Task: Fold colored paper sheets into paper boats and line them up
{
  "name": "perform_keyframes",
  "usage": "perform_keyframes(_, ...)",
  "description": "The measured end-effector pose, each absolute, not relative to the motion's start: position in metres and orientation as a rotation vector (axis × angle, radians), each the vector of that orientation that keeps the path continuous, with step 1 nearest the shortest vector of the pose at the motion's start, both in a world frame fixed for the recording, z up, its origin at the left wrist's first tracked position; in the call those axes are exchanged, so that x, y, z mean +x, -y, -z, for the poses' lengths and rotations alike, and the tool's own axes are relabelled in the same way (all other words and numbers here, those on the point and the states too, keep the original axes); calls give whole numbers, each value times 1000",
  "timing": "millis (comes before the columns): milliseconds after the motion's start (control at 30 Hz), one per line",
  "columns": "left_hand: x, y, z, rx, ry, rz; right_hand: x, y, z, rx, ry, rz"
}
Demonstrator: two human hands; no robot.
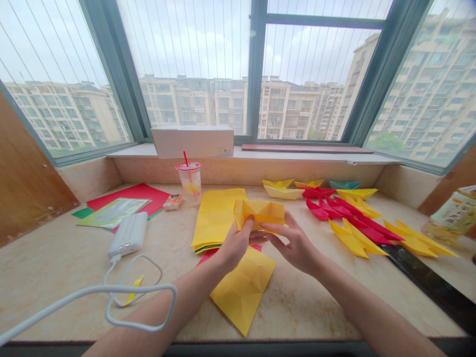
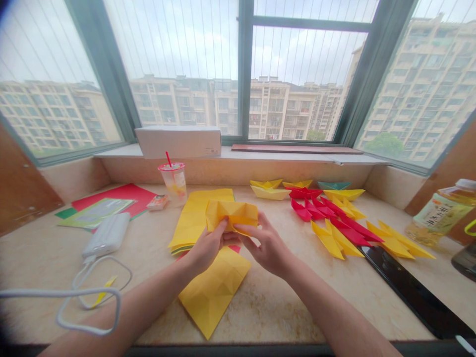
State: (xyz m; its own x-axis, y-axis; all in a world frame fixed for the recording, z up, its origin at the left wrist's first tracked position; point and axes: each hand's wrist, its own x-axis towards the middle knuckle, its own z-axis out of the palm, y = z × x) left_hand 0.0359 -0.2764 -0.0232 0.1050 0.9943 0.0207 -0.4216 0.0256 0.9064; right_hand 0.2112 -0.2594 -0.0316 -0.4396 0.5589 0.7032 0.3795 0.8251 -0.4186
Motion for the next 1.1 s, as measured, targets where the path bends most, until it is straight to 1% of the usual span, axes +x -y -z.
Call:
perform_keyframes(167,35,277,20,936,-838,-1301,216,253,29,-816,1843,-224)
perform_keyframes(300,34,274,22,932,-817,-1298,219,250,28,-906,1796,-244)
perform_keyframes(433,35,273,24,917,-797,-1282,215,247,33,-915,1818,-360)
perform_keyframes(567,37,278,24,1000,-726,-1218,210,245,38,-876,1717,-563)
perform_keyframes(633,39,281,23,1042,-717,-1191,209,245,39,-846,1652,-607)
perform_keyframes(767,42,286,21,1053,-753,-1191,206,249,39,-797,1657,-445)
perform_keyframes(1100,41,282,26,974,-799,-1251,215,254,39,-622,2008,-79)
